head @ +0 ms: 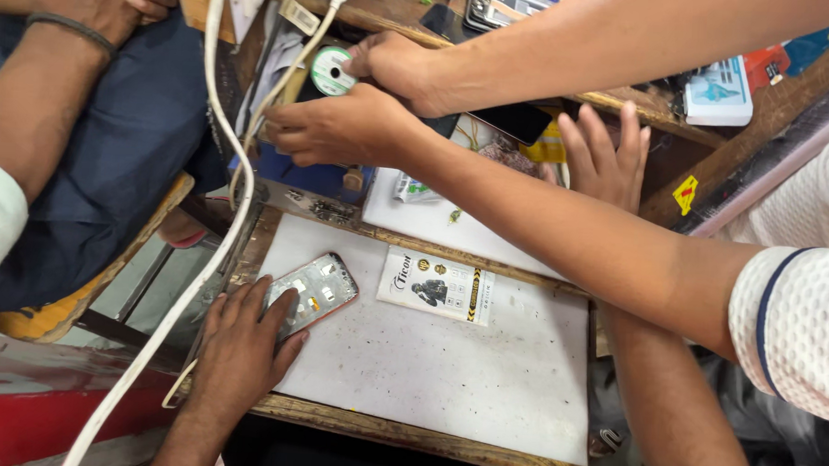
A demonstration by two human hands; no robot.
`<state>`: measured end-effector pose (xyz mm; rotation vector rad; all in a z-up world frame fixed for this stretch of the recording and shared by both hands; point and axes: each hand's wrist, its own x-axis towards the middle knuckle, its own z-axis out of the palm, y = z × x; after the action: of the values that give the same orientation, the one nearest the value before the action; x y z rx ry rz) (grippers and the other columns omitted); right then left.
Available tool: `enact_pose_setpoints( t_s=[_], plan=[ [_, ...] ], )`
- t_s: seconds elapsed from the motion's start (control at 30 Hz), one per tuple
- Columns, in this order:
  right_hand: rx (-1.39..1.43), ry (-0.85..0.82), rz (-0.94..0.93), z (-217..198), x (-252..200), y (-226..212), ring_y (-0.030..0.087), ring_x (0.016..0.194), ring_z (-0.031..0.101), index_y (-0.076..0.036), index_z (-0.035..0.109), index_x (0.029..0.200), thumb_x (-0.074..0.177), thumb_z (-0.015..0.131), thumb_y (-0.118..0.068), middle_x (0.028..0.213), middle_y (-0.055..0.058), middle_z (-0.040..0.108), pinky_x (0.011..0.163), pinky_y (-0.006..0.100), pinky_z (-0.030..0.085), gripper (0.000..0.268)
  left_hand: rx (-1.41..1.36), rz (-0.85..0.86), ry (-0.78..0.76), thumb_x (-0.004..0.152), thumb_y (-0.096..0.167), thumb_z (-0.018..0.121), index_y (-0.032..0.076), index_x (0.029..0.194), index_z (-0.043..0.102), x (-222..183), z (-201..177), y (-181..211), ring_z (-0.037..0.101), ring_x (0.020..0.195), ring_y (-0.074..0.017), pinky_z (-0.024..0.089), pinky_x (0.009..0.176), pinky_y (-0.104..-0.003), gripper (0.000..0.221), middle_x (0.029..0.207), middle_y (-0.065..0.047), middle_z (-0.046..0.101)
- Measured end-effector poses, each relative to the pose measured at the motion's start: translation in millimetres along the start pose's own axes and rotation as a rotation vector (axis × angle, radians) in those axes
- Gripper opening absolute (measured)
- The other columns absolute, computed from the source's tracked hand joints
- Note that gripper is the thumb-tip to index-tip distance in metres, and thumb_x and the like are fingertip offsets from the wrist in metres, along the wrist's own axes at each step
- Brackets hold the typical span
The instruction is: The person disassembles an orange smartphone, removes the back cover, and separates the internal components. They then handle a second disassembled phone, using a screwdriver and tweezers to manipulate small parts and connectors on the workbench.
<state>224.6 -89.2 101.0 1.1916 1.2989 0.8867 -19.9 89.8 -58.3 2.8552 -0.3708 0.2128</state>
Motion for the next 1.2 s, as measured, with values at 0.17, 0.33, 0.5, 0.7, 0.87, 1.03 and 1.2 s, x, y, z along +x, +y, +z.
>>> enact_pose_setpoints(
  t_s=[0.17,0.33,0.5,0.7,0.87,1.03,1.2],
  plan=[
    [-0.133,-0.13,-0.137,-14.5,-8.7,13.1,0.024,0.15,0.02,-0.01,0.022,0.153,0.066,0.079,-0.002,0.157,0.009,0.025,0.119,0.046,0.019,0.105,0.017,-0.034,-0.074,0.085,0.047,0.069,0.016,0.144,0.056,1.0,-1.5,0.7,0.041,0.14,-0.033,0.027,0.117,-0.059,0.067,0.151,-0.019,0.047],
    [-0.003,-0.244,-0.192,-26.3,-6.0,11.3,0.028,0.151,0.024,-0.01,0.02,0.155,0.079,0.068,-0.003,0.163,0.011,0.025,0.123,0.047,0.024,0.09,0.016,-0.009,-0.03,0.085,0.046,0.069,0.015,0.143,0.057,-0.2,-2.1,0.9,0.042,0.139,-0.0341,0.029,0.116,-0.058,0.067,0.15,-0.02,0.048],
    [0.003,0.148,-0.1,-42.4,-27.3,1.6,0.028,0.135,0.051,-0.002,0.045,0.148,0.084,0.068,0.003,0.147,0.012,0.053,0.106,0.036,0.044,0.068,0.015,-0.01,-0.029,0.086,0.046,0.069,0.015,0.142,0.057,-0.1,-4.1,1.0,0.042,0.139,-0.0332,0.03,0.116,-0.057,0.066,0.147,-0.019,0.049],
    [0.178,0.028,-0.201,-64.8,-34.2,17.3,0.027,0.135,0.05,-0.008,0.051,0.142,0.077,0.074,0.0,0.147,0.009,0.053,0.11,0.04,0.041,0.068,-0.097,-0.118,-0.111,0.089,0.046,0.066,0.017,0.147,0.052,0.1,-8.4,4.8,0.05,0.135,-0.0328,0.037,0.115,-0.053,0.066,0.141,-0.017,0.054],
    [0.634,-0.066,0.102,-42.6,-36.3,16.4,0.027,0.145,0.037,-0.021,0.055,0.141,0.082,0.069,-0.027,0.157,0.004,0.044,0.118,0.045,0.03,0.061,-0.201,0.078,0.12,0.08,0.035,0.075,0.011,0.132,0.06,3.7,-4.3,-0.2,0.054,0.129,-0.0356,0.031,0.109,-0.058,0.06,0.131,-0.02,0.065],
    [0.734,-0.102,0.167,-23.0,-33.4,1.7,0.027,0.153,0.03,-0.02,0.064,0.134,0.098,0.058,-0.024,0.163,0.004,0.043,0.123,0.049,0.024,0.037,-0.077,-0.099,-0.213,0.079,0.039,0.08,0.014,0.129,0.067,1.3,2.6,-4.9,0.059,0.124,-0.0298,0.027,0.12,-0.055,0.057,0.122,-0.015,0.069],
    [0.808,-0.124,0.277,-7.5,-29.1,-12.2,0.028,0.153,0.025,-0.023,0.06,0.141,0.09,0.057,-0.016,0.162,0.006,0.038,0.124,0.057,0.019,0.051,-0.055,-0.123,-0.244,0.077,0.034,0.083,0.011,0.12,0.072,-1.9,5.5,-6.7,0.06,0.121,-0.0315,0.029,0.119,-0.054,0.051,0.113,-0.016,0.07]
  ],
)
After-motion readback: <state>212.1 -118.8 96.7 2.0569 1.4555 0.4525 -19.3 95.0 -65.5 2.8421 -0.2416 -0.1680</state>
